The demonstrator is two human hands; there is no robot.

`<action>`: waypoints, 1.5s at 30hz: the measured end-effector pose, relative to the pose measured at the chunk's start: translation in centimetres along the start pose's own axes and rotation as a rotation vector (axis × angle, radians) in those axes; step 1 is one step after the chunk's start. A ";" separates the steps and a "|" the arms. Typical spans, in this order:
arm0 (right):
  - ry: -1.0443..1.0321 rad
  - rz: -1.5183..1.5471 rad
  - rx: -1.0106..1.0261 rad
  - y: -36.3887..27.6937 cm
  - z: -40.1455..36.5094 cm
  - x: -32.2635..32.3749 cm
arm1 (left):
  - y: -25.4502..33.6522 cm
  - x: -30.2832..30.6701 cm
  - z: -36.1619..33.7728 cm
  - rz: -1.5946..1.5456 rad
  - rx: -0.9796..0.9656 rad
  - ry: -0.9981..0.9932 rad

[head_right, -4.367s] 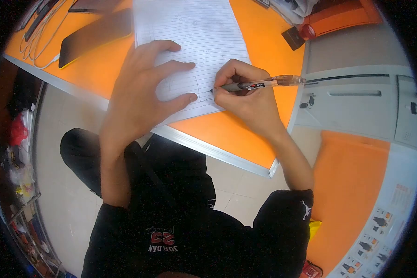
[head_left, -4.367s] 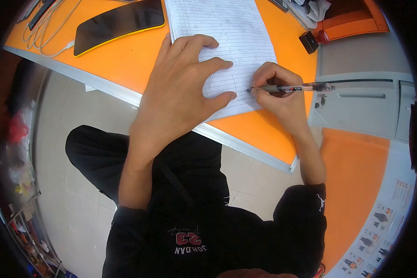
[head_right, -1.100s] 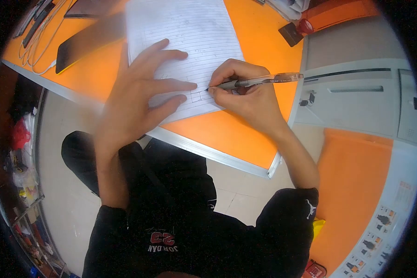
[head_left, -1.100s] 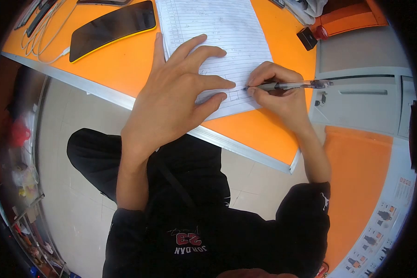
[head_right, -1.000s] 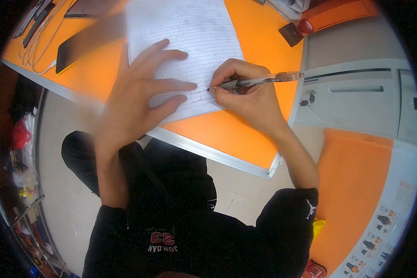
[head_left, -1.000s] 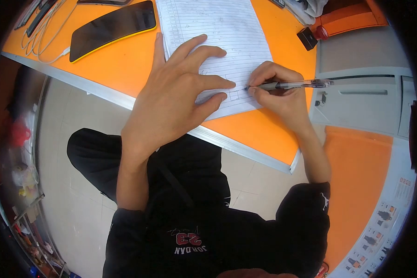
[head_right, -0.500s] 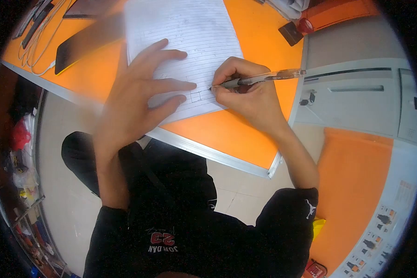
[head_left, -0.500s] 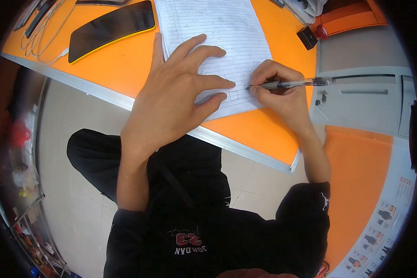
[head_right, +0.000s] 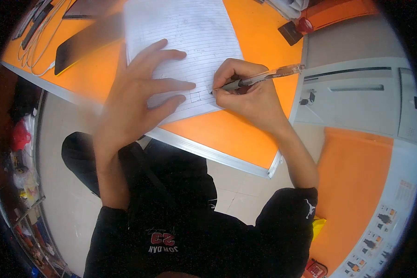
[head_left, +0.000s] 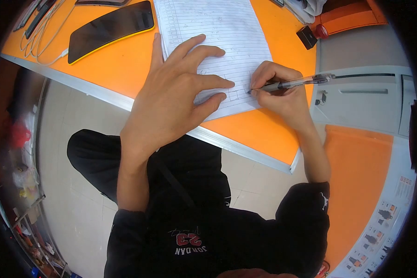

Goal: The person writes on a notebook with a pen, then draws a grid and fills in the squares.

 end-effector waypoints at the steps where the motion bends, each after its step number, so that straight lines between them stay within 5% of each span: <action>1: -0.002 0.003 0.003 0.0 0.0 0.0 | 0.0 0.0 0.0 -0.012 0.001 0.001; 18: -0.070 -0.017 0.025 0.1 0.0 0.3 | 0.1 0.1 0.0 0.019 0.000 -0.003; 20: 0.067 0.123 0.037 0.4 -0.1 0.8 | 0.0 0.0 0.0 0.020 -0.001 -0.004; 45: 0.090 0.019 0.000 0.0 -0.1 0.2 | 0.0 0.0 -0.1 0.013 -0.005 0.000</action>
Point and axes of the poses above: each hand's wrist, its own z-axis towards the middle knuckle, its own x-axis out of the back of the hand, y = z × x, the point moved 3 cm from there along z, towards the middle knuckle, and after that the axes turned 8 degrees about z, right-handed, at the moved point
